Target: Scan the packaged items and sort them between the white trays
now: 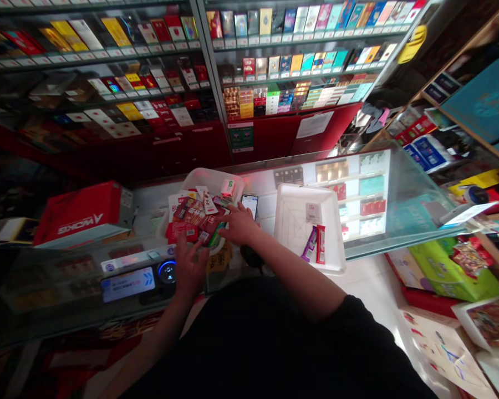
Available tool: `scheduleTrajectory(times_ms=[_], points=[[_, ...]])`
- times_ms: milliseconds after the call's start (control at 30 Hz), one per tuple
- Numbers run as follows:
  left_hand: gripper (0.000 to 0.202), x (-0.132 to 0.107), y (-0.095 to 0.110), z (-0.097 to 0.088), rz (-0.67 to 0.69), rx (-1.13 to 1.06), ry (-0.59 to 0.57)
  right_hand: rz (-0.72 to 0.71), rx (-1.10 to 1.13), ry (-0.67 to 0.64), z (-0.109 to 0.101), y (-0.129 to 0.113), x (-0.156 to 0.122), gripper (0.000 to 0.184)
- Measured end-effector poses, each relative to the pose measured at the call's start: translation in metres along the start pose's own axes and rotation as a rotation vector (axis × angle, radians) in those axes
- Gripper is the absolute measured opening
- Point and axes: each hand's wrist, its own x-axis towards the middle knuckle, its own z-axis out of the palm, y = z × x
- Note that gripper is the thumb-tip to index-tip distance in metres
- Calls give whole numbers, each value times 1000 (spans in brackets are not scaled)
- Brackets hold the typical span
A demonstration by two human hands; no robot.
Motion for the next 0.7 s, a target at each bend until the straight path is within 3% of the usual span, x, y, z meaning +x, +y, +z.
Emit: scheduleTrajectory(times_ms=[233, 500, 700], points=[[47, 18, 13, 10, 147, 16, 49, 38, 16, 44, -5, 12, -6, 47], [43, 37, 50, 29, 310, -6, -22, 66, 69, 192, -12, 46, -24, 44], [46, 53, 84, 47, 470, -21, -140, 212, 175, 345, -25, 69, -51, 44]])
